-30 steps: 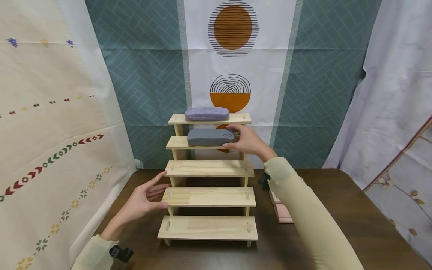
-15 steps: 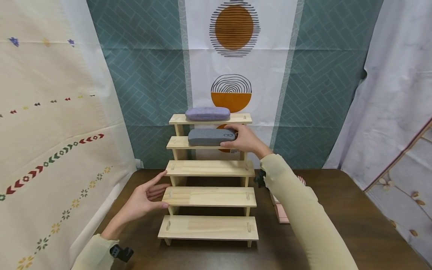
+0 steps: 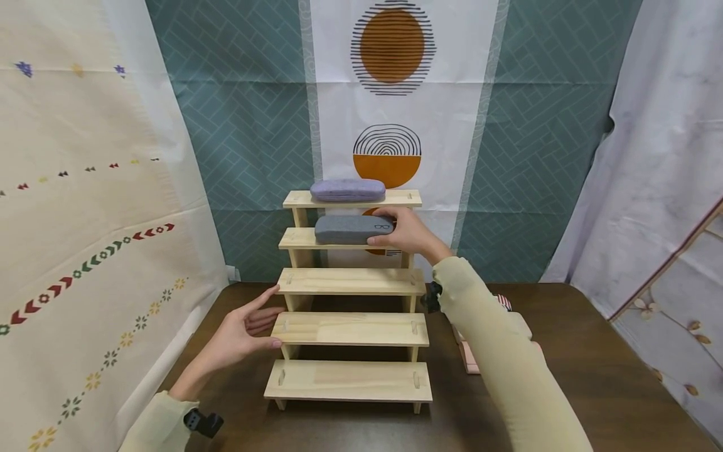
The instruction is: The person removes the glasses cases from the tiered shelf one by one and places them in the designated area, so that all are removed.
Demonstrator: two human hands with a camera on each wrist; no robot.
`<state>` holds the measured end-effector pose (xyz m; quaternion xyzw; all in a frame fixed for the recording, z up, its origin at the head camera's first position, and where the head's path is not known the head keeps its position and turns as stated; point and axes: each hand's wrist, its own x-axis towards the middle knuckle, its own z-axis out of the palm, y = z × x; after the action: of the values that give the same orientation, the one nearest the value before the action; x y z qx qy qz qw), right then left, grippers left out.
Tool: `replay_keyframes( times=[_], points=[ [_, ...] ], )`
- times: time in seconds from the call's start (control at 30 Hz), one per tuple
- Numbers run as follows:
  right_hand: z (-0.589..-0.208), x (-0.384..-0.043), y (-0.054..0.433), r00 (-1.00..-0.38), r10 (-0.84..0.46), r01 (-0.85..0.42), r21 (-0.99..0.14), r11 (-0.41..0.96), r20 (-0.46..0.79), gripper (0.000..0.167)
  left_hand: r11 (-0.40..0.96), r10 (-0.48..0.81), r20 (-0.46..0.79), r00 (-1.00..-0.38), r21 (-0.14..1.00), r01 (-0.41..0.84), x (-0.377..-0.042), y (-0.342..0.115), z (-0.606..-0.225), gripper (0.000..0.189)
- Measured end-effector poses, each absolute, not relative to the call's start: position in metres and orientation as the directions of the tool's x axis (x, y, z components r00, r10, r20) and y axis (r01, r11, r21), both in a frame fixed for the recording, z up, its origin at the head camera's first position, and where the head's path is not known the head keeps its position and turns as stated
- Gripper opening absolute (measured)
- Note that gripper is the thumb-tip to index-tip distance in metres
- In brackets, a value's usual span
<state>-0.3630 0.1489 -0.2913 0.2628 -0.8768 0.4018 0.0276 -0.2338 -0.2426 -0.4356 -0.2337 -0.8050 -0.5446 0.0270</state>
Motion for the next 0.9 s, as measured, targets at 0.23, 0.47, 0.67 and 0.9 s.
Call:
replay_keyframes(
  times=[0.23,0.47,0.67,0.9],
  points=[
    [-0.2919,-0.3595,0.1526,-0.860,-0.441,-0.485,-0.678,0.553,0.255,0.068,0.308,0.347,0.292,-0.891,0.862,0.402,-0.2334,-0.2432,-0.4356,0.107],
    [-0.2913,-0.3577,0.1544,-0.855,-0.456,-0.484,-0.698,0.528,0.248,0.070,0.312,0.346,0.297,-0.890,0.858,0.408,-0.2336,-0.2431,-0.4344,0.107],
    [-0.2928,-0.3582,0.1547,-0.846,-0.470,-0.490,-0.711,0.504,0.250,0.069,0.314,0.350,0.298,-0.888,0.856,0.411,-0.2330,-0.2432,-0.4360,0.107],
    [-0.2942,-0.3591,0.1523,-0.863,-0.442,-0.468,-0.719,0.514,0.245,0.067,0.305,0.354,0.308,-0.883,0.855,0.420,-0.2337,-0.2437,-0.4364,0.107]
  ],
)
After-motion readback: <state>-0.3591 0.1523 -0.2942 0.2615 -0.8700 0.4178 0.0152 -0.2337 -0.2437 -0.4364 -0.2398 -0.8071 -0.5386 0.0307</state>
